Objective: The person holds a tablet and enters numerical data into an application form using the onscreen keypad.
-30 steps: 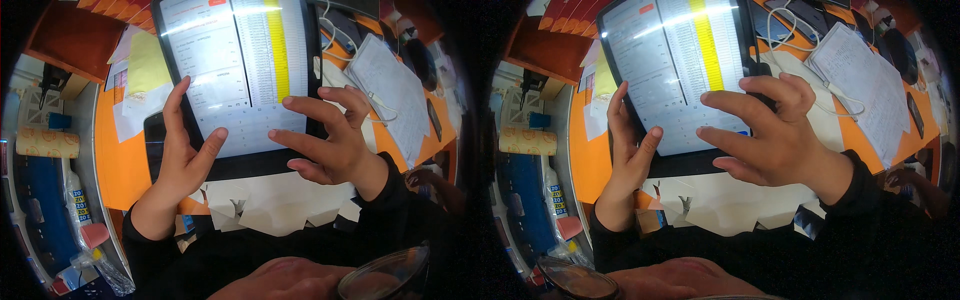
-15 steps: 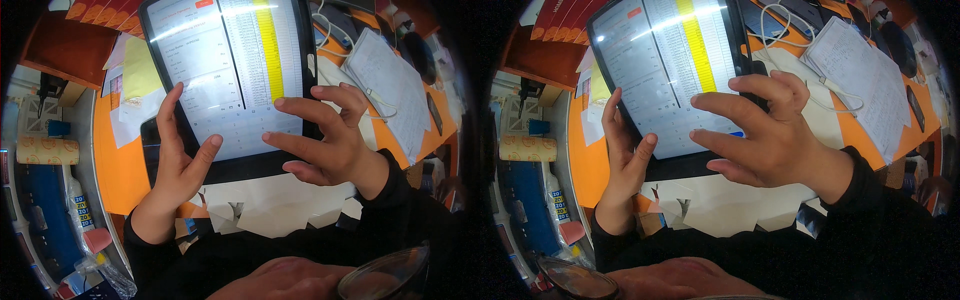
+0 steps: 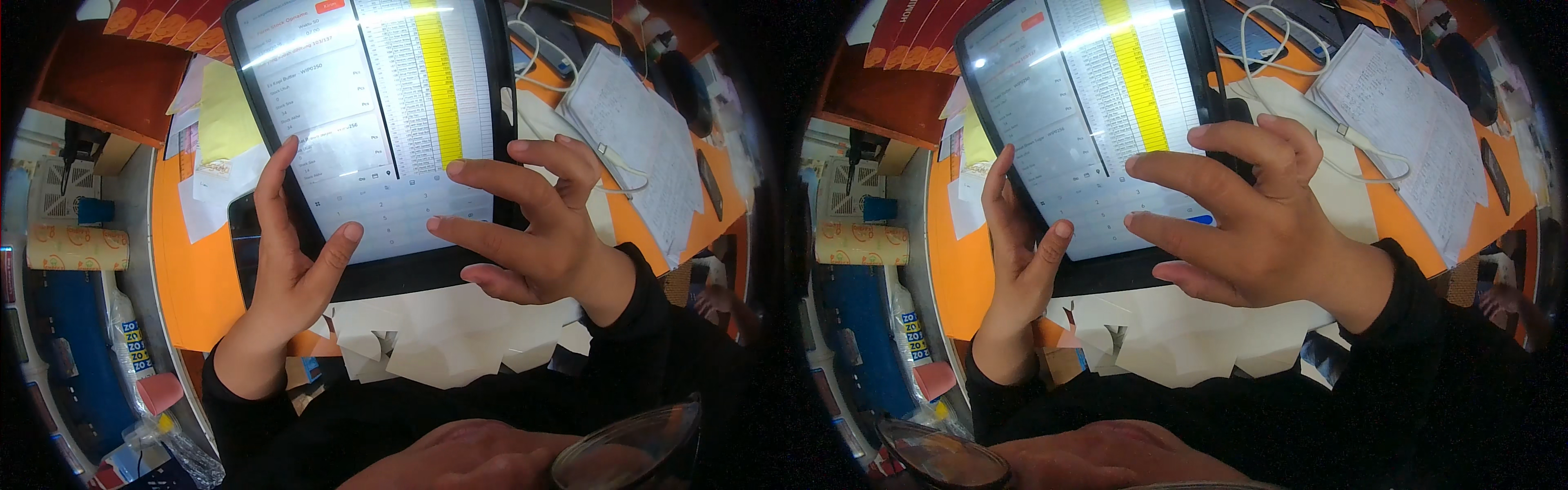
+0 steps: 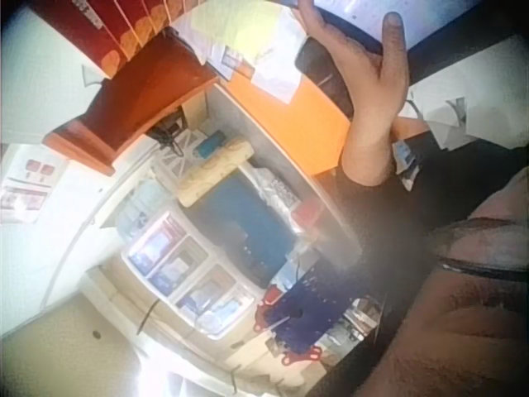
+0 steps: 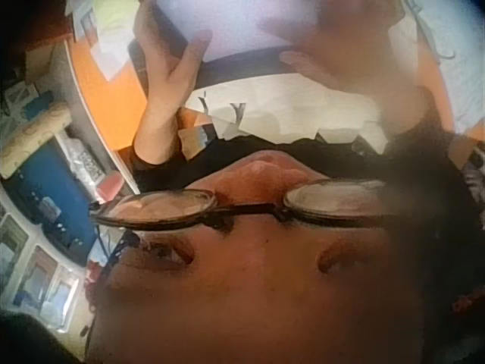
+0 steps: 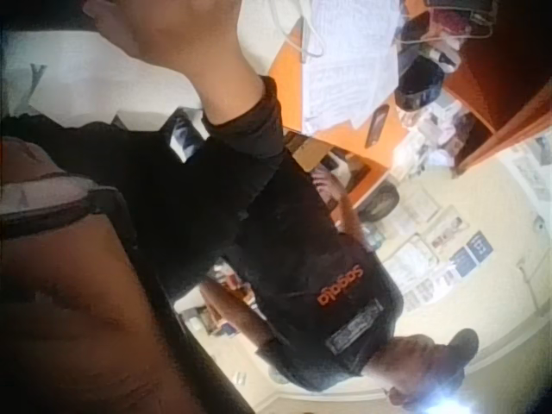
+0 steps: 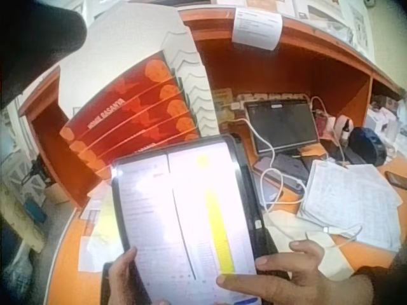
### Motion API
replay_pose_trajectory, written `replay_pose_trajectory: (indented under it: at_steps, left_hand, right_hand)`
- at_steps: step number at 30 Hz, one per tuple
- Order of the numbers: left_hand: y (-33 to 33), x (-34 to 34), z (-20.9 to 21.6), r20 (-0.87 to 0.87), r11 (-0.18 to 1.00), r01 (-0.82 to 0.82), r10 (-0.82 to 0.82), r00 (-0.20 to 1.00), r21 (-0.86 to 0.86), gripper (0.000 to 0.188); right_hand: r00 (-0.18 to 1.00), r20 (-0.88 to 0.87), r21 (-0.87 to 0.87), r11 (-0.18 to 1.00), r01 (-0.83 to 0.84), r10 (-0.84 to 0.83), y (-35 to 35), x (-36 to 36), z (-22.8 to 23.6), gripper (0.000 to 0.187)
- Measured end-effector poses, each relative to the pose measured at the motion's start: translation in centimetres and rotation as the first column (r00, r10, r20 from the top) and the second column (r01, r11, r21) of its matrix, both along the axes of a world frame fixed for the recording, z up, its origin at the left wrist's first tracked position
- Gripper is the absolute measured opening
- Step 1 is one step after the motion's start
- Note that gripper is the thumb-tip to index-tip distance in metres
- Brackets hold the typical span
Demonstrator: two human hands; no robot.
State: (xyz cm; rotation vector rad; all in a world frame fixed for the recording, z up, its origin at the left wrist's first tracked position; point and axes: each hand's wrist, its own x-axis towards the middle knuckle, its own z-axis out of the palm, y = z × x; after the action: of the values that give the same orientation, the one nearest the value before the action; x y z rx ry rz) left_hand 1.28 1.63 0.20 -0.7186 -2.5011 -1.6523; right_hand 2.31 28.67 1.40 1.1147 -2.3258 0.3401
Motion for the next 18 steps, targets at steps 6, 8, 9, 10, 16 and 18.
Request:
replay_pose_trajectory:
  at_steps: [6, 8, 9, 10, 16, 18]
  left_hand:
    - [-0.07, 0.05, -0.1, -0.022, 1.0, -0.002, 0.002, 1.0, 0.003, 0.076]
    - [0.03, 0.03, 0.07, -0.009, 1.0, 0.004, -0.004, 1.0, -0.002, 0.076]
    - [0.04, -0.07, 0.07, -0.01, 1.0, 0.005, -0.005, 1.0, -0.001, 0.076]
    - [0.04, -0.02, 0.02, -0.003, 1.0, 0.003, -0.003, 1.0, 0.008, 0.076]
    - [-0.01, -0.01, -0.02, -0.001, 1.0, 0.008, -0.008, 1.0, 0.011, 0.077]
    - [-0.04, 0.0, -0.04, -0.009, 1.0, 0.007, -0.007, 1.0, -0.001, 0.077]
  right_hand:
    - [1.0, -0.005, -0.004, 1.0, -0.006, 0.006, 0.0, 0.04, 0.06, 0.033]
    - [1.0, 0.001, 0.002, 1.0, -0.004, 0.004, 0.0, 0.05, 0.14, 0.032]
    - [1.0, 0.003, 0.0, 1.0, -0.004, 0.004, 0.0, 0.02, 0.12, 0.032]
    - [1.0, 0.007, -0.003, 1.0, -0.005, 0.005, -0.01, 0.08, 0.06, 0.032]
    - [1.0, -0.01, -0.02, 1.0, -0.003, 0.003, -0.08, -0.09, -0.34, 0.032]
    - [1.0, -0.012, -0.024, 1.0, -0.004, 0.004, -0.13, -0.14, -0.35, 0.033]
